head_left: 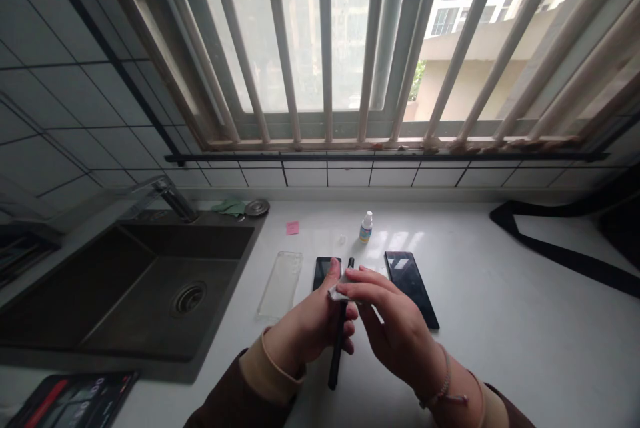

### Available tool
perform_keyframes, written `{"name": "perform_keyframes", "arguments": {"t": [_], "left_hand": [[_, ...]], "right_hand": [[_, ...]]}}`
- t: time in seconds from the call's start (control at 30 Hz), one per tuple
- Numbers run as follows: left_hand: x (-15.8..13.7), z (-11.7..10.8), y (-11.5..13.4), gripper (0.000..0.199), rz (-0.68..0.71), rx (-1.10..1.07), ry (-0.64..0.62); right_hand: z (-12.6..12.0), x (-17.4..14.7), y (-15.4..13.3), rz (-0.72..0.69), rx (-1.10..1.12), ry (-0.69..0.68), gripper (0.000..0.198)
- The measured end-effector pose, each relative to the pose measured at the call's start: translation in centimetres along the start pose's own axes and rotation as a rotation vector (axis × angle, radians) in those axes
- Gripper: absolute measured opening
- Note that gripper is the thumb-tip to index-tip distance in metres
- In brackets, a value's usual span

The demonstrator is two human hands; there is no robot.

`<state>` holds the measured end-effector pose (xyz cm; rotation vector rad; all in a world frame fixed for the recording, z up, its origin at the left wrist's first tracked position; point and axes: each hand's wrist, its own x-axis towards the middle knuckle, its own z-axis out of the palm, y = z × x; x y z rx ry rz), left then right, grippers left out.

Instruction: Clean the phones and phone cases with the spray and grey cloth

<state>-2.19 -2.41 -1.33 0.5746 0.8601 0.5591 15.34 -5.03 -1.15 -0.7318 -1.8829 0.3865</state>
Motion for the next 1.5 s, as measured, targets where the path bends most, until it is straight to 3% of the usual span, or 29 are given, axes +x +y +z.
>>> {"name": "perform_keyframes", "arguments": {"t": [0.13,0.33,0.47,0.67,0.87,0.97,1.07,1.17,1.27,1.37,1.5], "left_hand": [[-0.3,0.2,0.7,0.075,0.038,-0.083,-0.045],[-0.4,0.5,1.3,0.058,0.138,-0.336,0.089],[-0.3,0.3,2.2,0.046,0.162,-0.45,0.017],[-0.1,0.2,2.4,0.058,0.197,-0.502,0.024],[0.3,-0.5,2.0,0.058,0.433,-0.385,0.147],[0.1,-0.1,2.4,0.046,0.487,-0.318,0.231],[-0.4,0.7,3.0,0.031,0.531,-0.329,0.173],[-1.1,1.2,3.4,0.05,0.494,-0.384,0.014],[-1.4,1.2,3.5,0.07,0.464,-0.467,-0.029],[-1.3,1.0,3.4,0.062,0.402,-0.526,0.031],[-1.0,1.1,2.9,0.061,0.362,-0.503,-0.015]], "right_hand": [[-0.2,0.0,-0.8,-0.113,0.055,-0.152,0.05],[-0.6,0.5,-2.7,-0.19,0.144,-0.37,0.046],[-0.5,0.5,-3.4,-0.222,0.151,-0.382,0.043],[-0.6,0.7,-3.2,-0.243,0.031,-0.409,0.046],[-0.7,0.2,-2.4,-0.198,0.031,-0.203,0.052],[-0.4,-0.1,-1.8,-0.112,0.07,-0.047,0.054],[-0.3,-0.3,-1.4,0.008,0.07,0.074,0.049],[-0.2,-0.4,-1.4,0.135,0.086,0.142,0.04],[0.1,-0.3,-1.5,0.259,0.182,0.141,0.03],[0.3,-0.3,-1.2,0.353,0.241,0.118,0.018],[0.1,-0.4,0.6,0.503,0.247,0.242,0.015]]}}
